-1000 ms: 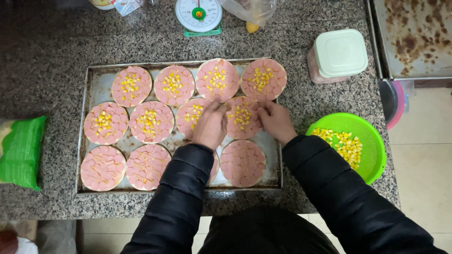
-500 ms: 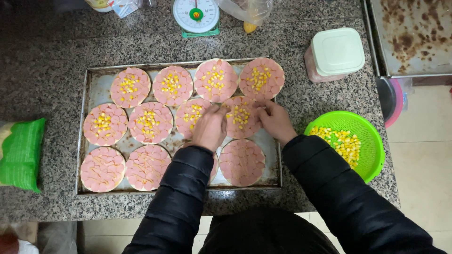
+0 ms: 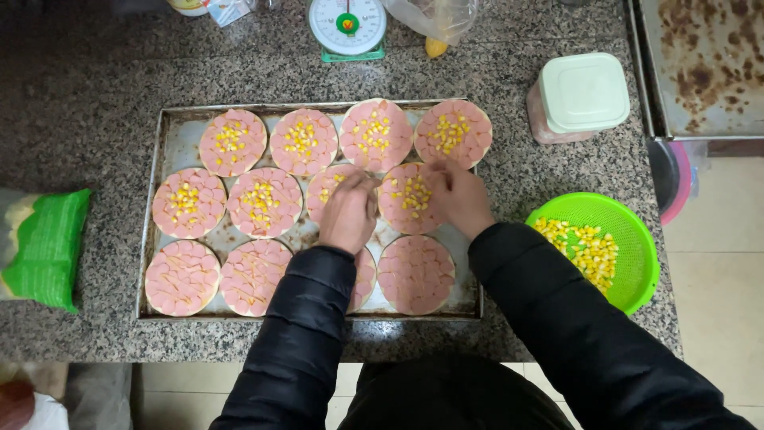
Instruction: The person sprinkles corn kernels from a green bowl onto round pizza bases topped with ham slices on a baking tray. Later, the person opens a bag of shredded cheese and sprinkles it over the corn-topped pizzas.
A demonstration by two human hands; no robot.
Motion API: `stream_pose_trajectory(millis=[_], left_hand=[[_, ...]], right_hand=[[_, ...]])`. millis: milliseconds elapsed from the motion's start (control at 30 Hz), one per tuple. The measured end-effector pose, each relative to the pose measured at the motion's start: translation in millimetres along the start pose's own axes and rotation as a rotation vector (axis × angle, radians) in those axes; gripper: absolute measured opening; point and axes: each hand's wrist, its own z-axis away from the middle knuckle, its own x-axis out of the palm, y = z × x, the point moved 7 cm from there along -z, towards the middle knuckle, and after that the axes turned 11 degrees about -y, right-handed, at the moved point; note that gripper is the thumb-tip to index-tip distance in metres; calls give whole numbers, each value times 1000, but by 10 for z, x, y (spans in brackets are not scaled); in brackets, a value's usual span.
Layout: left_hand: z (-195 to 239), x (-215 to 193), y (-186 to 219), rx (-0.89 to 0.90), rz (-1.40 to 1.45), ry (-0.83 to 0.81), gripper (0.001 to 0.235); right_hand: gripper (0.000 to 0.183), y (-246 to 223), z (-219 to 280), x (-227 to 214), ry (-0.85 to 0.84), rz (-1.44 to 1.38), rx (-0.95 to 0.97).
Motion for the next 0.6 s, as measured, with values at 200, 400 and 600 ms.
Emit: stream_pose_trajectory(millis=[200, 400, 600], left_hand=[[-54, 110, 12, -22, -45, -67, 37], [-307, 404, -25, -43, -265, -78, 47], [-200, 369, 219, -5, -193, -115, 42]], right_hand=[[35, 237, 27, -219, 57, -62, -52], [39, 496, 410, -482, 80, -187, -71], [30, 762, 856, -835, 176, -217, 30]])
